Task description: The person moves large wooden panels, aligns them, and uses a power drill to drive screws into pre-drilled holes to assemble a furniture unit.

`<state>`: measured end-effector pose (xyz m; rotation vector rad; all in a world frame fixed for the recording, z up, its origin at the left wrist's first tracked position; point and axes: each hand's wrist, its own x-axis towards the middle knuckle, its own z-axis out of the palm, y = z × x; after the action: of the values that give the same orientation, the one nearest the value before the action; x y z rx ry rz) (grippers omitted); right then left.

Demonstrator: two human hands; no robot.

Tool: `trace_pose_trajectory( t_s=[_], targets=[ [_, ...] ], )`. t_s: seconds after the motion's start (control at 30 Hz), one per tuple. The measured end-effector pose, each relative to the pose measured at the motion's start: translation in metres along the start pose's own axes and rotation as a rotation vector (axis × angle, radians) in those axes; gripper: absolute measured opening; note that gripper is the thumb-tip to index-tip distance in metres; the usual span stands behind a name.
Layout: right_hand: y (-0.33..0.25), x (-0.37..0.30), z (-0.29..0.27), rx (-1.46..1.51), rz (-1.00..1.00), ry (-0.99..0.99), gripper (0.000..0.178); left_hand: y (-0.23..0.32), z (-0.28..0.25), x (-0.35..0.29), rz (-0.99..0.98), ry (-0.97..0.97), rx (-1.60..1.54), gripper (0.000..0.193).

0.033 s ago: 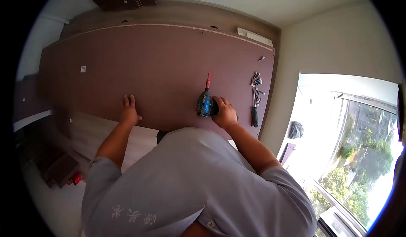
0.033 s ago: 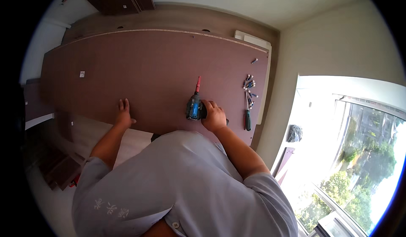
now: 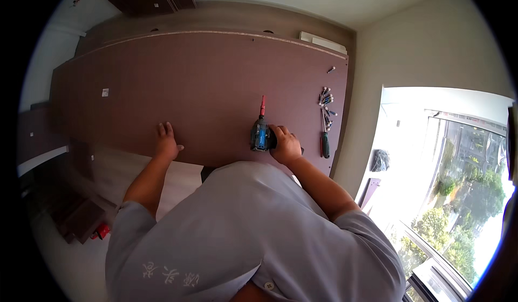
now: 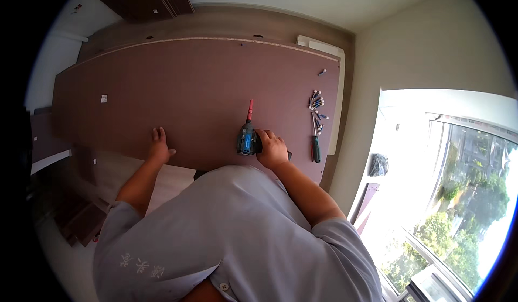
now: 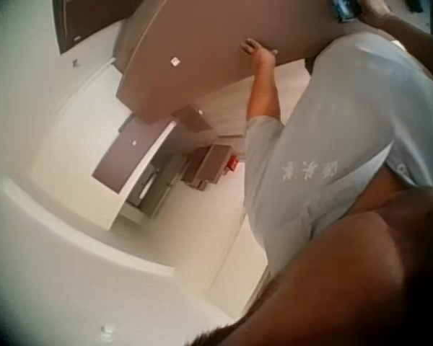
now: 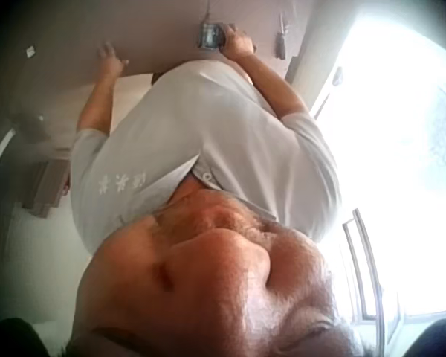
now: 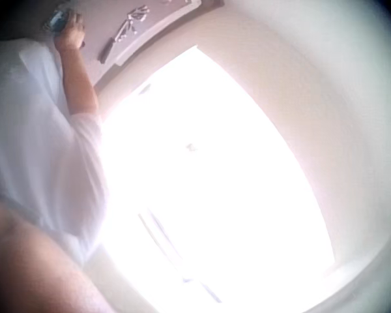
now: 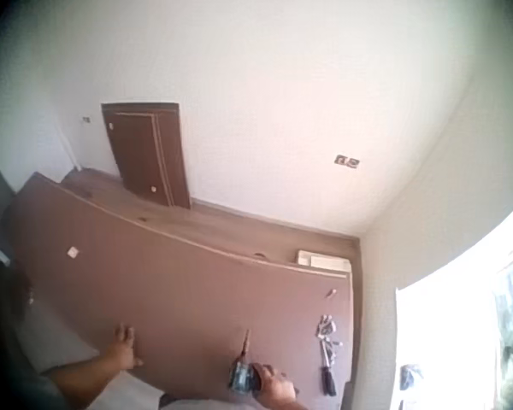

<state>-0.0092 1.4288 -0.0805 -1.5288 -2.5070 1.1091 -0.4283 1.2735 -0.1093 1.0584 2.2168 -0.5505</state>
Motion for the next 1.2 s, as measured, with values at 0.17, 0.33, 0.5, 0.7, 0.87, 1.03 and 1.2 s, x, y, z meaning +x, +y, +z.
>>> trace_pose_trajectory(
  t_s=[0.17,0.33,0.5,0.7,0.87,1.03,1.2],
  targets=[
    [0.025,-0.021,0.027,-0.109,-0.029,-0.072,0.060,0.108,-0.018,-0.024,0.128,-0.113,0.143,0.112],
    [0.040,-0.022,0.020,-0.041,-0.133,-0.122,0.061,0.168,-0.017,-0.027,0.103,-0.140,0.219,0.114],
    [0.097,-0.039,-0.028,0.049,0.159,0.438,0.050,0.153,-0.005,-0.011,0.164,-0.130,0.349,0.116],
    [0.177,-0.088,-0.051,-0.060,0.578,0.310,0.060,0.161,-0.009,-0.020,0.117,-0.153,0.279,0.115],
    [0.167,-0.083,-0.032,-0.054,0.589,0.032,0.059,0.158,-0.001,-0.018,0.131,-0.114,0.299,0.115],
    [0.126,-0.038,-0.011,-0.108,0.412,-0.018,0.049,0.166,-0.014,-0.029,0.111,-0.144,0.294,0.115],
    [0.094,0.002,-0.008,-0.093,0.257,-0.053,0.048,0.165,-0.011,-0.027,0.137,-0.119,0.334,0.116]
  ],
)
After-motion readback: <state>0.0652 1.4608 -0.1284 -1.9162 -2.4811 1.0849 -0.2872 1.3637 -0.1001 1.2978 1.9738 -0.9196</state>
